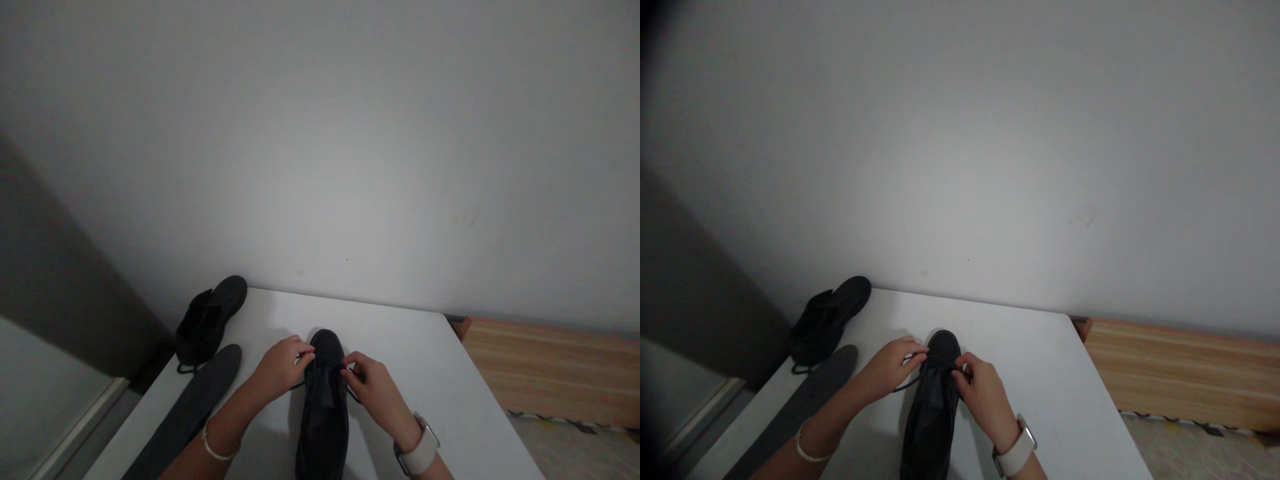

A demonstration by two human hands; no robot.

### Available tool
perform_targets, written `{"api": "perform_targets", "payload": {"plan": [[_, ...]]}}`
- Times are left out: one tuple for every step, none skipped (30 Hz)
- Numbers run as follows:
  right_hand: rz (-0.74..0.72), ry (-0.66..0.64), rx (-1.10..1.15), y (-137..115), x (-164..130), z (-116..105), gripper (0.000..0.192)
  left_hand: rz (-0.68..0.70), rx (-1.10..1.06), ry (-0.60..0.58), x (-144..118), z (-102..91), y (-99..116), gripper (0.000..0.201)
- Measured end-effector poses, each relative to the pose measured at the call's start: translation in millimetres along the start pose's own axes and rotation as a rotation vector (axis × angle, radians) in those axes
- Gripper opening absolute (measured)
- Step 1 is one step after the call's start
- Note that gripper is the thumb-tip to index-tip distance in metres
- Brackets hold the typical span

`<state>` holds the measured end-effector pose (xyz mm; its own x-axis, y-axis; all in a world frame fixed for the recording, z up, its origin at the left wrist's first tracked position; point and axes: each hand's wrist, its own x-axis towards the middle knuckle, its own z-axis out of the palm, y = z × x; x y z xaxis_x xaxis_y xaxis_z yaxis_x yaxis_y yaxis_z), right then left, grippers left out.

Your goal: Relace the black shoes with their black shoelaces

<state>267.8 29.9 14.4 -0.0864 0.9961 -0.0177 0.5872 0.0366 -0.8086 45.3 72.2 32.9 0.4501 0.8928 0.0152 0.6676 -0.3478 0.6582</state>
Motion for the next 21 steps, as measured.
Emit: {"api": "perform_targets", "payload": {"plan": [[-0.002,-0.004,-0.011,-2,0,2,0.017,0.002,0.006,-0.017,2,3.0,-1,0.027],[-0.008,-0.009,-0.018,-5,-1,3,0.017,0.001,0.011,-0.027,4,4.9,-1,0.026],[-0.015,-0.018,-0.022,-8,-1,3,0.016,-0.003,0.017,-0.029,5,5.7,0,0.024],[-0.024,-0.029,-0.025,-11,-1,3,0.016,-0.009,0.024,-0.027,6,5.5,2,0.023],[-0.033,-0.041,-0.027,-15,-2,2,0.017,-0.016,0.032,-0.022,6,4.4,4,0.022],[-0.042,-0.054,-0.031,-18,-3,0,0.017,-0.025,0.040,-0.019,5,2.6,6,0.021],[-0.049,-0.065,-0.037,-21,-4,-2,0.017,-0.033,0.049,-0.017,2,0.1,9,0.020],[-0.054,-0.075,-0.047,-23,-6,-5,0.017,-0.042,0.058,-0.016,-2,-2.8,12,0.019],[-0.057,-0.081,-0.060,-25,-9,-9,0.018,-0.055,0.070,-0.017,-7,-6.1,15,0.019],[-0.055,-0.084,-0.077,-27,-12,-12,0.018,-0.071,0.086,-0.020,-13,-9.5,18,0.019],[-0.048,-0.084,-0.092,-28,-16,-16,0.020,-0.088,0.104,-0.027,-20,-12.9,20,0.022],[-0.037,-0.087,-0.119,-30,-20,-20,0.022,-0.104,0.124,-0.041,-27,-16.0,23,0.025],[-0.019,-0.100,-0.168,-32,-25,-23,0.025,-0.114,0.142,-0.064,-33,-18.6,26,0.028],[0.003,-0.124,-0.233,-34,-28,-25,0.027,-0.118,0.157,-0.093,-39,-20.6,28,0.028],[0.024,-0.154,-0.307,-37,-32,-27,0.027,-0.117,0.167,-0.119,-44,-21.7,31,0.027],[0.043,-0.184,-0.379,-41,-34,-28,0.026,-0.114,0.172,-0.140,-47,-22.0,34,0.023],[0.055,-0.205,-0.436,-44,-37,-27,0.022,-0.113,0.174,-0.152,-49,-21.3,37,0.020],[0.061,-0.214,-0.467,-48,-38,-26,0.017,-0.115,0.176,-0.153,-51,-19.7,39,0.019],[0.059,-0.206,-0.465,-51,-39,-25,0.012,-0.119,0.175,-0.140,-52,-17.3,41,0.019],[0.052,-0.192,-0.445,-53,-40,-23,0.010,-0.121,0.166,-0.113,-53,-14.2,43,0.020],[0.046,-0.176,-0.420,-55,-40,-20,0.011,-0.120,0.146,-0.081,-53,-10.4,43,0.020]]}}
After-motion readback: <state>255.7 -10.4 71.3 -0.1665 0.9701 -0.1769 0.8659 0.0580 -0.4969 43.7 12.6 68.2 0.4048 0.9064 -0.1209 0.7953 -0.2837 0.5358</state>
